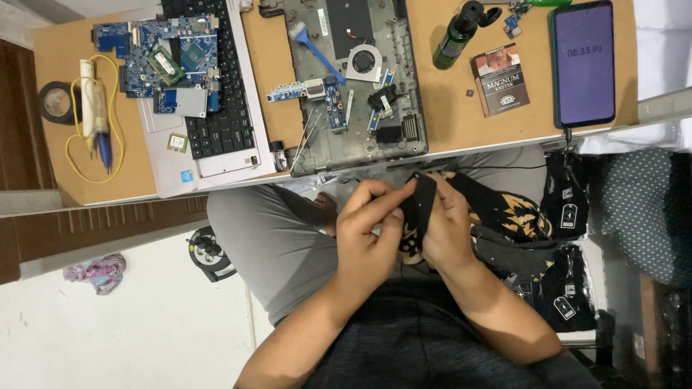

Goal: Cleaning a laptop daughterboard and chassis using a brush and cleaning solution.

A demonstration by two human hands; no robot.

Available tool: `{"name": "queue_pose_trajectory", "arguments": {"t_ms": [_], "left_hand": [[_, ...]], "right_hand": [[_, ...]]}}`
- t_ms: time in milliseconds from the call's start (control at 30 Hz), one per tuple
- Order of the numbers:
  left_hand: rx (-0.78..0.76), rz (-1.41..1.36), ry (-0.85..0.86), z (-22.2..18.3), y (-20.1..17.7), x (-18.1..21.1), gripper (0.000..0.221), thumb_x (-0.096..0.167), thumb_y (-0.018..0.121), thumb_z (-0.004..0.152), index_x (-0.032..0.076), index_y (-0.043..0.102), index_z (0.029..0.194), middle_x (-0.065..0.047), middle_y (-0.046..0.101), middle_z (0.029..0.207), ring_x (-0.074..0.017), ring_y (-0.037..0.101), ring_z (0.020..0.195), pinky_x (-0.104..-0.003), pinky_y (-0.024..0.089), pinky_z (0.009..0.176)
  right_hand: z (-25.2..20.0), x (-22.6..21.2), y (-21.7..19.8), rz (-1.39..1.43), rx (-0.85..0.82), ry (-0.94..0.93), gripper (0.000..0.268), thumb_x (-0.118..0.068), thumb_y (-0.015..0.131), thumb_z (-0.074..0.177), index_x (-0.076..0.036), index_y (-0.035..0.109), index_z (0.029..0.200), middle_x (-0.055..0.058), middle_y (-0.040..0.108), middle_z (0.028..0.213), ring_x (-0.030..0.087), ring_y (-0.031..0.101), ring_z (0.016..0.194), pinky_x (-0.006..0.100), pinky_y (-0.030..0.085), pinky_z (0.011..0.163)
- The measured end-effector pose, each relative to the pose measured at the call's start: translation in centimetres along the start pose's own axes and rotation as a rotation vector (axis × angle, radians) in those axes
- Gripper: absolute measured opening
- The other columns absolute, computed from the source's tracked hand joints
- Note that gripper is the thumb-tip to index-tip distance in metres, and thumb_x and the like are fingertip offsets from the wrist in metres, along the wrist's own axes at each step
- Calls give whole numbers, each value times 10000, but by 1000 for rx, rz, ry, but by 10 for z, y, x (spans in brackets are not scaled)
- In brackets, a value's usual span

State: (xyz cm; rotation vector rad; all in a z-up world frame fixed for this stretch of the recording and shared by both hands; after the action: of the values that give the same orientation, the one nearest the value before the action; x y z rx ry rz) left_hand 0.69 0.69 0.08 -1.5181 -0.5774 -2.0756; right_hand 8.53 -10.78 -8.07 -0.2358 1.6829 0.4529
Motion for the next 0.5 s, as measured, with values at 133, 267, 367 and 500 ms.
{"name": "queue_pose_trajectory", "arguments": {"t_ms": [133, 267, 367, 500], "left_hand": [[7, 166, 56, 0, -4, 1, 356, -23, 653, 901, 22, 746, 1241, -111, 628, 971, -249, 614, 841, -353, 515, 767], [9, 370, 118, 4, -12, -4, 315, 16, 688, 917, 90, 761, 1214, -102, 586, 1084, -320, 605, 1005, -400, 483, 882], [-33, 373, 60, 6, -18, -8, 293, 16, 679, 923, 99, 765, 1192, -100, 589, 1097, -335, 606, 1038, -416, 474, 912], [-102, 247, -164, 8, -26, -13, 243, 30, 677, 936, 77, 777, 1153, -130, 649, 1069, -336, 639, 1007, -438, 495, 901]], "right_hand": [[3, 10, -1, 71, -36, 19, 191, -79, 611, 1003, -50, 652, 818, 22, 569, 690, 110, 518, 682, 243, 433, 609], [4, -9, 8, -62, -189, 28, 208, -9, 543, 1008, 38, 728, 1093, 150, 740, 1001, 193, 621, 966, 388, 541, 900], [9, -8, 5, -75, -249, 25, 261, -46, 503, 1041, 37, 720, 1160, 176, 751, 1085, 208, 632, 1051, 420, 535, 967], [10, -25, 8, -100, -327, 35, 296, -136, 512, 1066, 17, 740, 1173, 178, 778, 1059, 219, 698, 992, 438, 556, 944]]}}
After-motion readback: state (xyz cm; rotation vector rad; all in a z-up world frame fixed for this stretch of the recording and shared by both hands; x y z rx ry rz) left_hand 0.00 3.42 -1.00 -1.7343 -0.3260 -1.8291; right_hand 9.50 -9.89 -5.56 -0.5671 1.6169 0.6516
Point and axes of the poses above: each hand's wrist, its own z-axis towards the middle knuckle, its own y-axis out of the palm, x = y × z, the point moved 1 cm from there along z, towards the middle knuckle
